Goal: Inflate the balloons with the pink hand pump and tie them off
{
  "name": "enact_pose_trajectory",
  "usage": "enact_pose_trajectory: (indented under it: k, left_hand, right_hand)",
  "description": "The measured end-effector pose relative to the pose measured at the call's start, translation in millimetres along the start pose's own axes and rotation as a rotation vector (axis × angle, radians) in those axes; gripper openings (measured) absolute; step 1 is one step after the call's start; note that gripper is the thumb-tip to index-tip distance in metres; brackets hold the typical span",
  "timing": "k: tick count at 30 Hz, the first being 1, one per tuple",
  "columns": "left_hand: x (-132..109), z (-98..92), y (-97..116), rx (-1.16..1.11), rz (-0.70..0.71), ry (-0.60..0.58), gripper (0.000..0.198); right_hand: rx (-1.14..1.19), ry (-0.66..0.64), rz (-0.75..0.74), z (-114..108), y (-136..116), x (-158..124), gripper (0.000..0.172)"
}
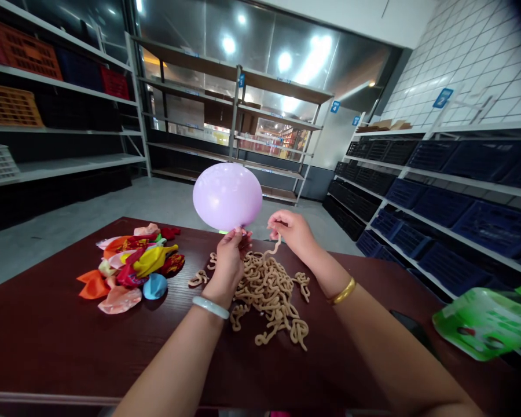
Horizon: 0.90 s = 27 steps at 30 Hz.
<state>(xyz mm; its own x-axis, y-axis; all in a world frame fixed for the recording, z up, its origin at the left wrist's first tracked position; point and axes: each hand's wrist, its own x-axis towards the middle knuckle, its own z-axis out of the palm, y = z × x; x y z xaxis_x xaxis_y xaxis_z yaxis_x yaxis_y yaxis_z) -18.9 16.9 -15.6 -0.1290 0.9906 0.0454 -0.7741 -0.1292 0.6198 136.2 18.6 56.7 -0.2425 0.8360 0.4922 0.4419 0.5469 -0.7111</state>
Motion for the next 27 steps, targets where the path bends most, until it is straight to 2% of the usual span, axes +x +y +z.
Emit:
enact_pose_trajectory:
  k: [3,7,11,15,21,27]
  left_hand:
    - [-2,1.5,-1,-0.012,-0.023,-0.065,0.030]
    - [-4,1.9,-4,-0.008,-0.071,-0.114,0.028]
    - [-6,1.8,-8,-0.029,-0.073,-0.114,0.027]
    - [-9,2.8,-15,0.011,-0.014,-0.074,0.027]
    - [-6,-0.4,-28,0.111,0.083,-0.024,0.019]
    - [0,-5.0,-27,0.013,0.066,-0.012,0.024]
  right_hand:
    - [-0.066,-0.105,-0.094,9,-7,1,0.016]
    - [-0.421,-0.200,-0.292,21,-12,-1,0.023]
    - [-0.793,-0.215,-0.328,31,-15,-11,0.020]
    - [-0.966,-0.233,-0.331,43,-12,-21,0.023]
    - [-0.939,-0.188,-0.275,51,0,-20,0.021]
    - [-0.530,-0.217,-0.269,44,10,-15,0.016]
